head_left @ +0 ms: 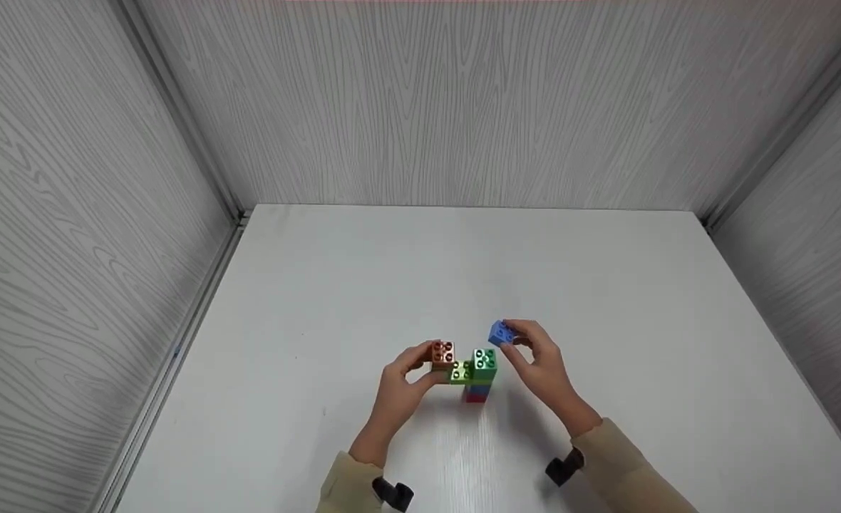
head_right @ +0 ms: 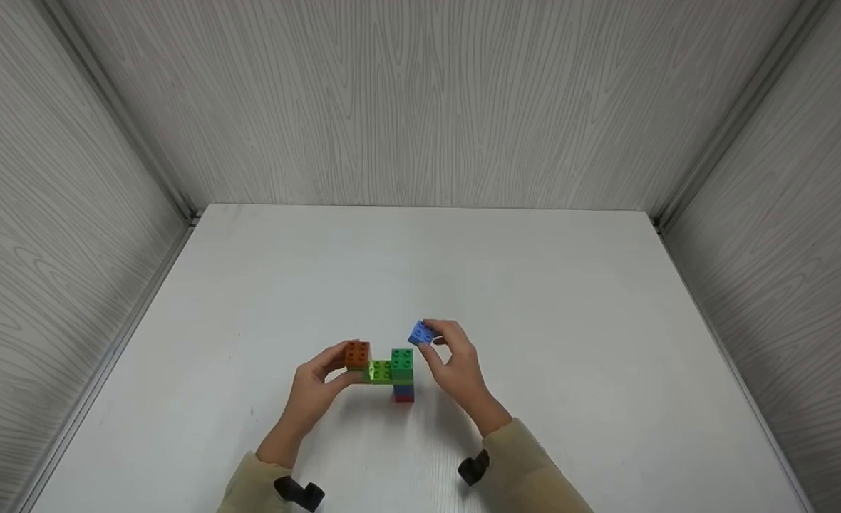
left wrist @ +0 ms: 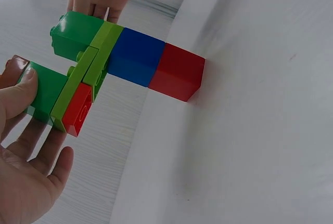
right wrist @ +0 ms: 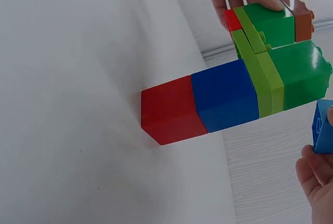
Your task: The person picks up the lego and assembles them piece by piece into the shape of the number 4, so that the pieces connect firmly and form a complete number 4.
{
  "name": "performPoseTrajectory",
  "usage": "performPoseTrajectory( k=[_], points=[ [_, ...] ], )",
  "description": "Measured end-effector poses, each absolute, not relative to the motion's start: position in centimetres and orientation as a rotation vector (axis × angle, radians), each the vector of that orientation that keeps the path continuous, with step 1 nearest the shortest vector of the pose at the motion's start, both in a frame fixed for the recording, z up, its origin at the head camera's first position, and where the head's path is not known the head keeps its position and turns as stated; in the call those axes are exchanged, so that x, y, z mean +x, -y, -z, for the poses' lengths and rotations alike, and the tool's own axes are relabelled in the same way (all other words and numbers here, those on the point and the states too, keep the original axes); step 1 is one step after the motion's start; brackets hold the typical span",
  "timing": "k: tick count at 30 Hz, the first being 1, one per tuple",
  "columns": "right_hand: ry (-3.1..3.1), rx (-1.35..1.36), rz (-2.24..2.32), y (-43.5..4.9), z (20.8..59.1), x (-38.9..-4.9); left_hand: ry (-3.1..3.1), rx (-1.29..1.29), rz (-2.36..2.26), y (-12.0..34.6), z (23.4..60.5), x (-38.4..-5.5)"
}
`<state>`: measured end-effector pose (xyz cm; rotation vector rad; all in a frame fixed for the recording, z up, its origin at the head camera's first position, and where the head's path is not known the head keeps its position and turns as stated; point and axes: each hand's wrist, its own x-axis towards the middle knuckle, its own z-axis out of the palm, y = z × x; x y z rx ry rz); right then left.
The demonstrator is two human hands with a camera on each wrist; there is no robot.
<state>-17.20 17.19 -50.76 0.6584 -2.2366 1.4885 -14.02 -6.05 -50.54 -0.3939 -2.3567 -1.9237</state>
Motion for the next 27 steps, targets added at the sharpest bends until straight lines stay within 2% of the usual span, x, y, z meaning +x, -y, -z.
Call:
performPoseTrajectory(
  k=[12, 27],
  points=[
    [2.192, 0.751, -1.504, -16.7, 49.8, -15.6, 2.355, -0.394, 1.91, 5.9, 50.4, -14.1],
    [2.239, 0.908, -1.365, -16.3, 48.8, -15.1, 2.35, -0.408, 1.898, 5.7, 50.5, -14.4]
  ],
)
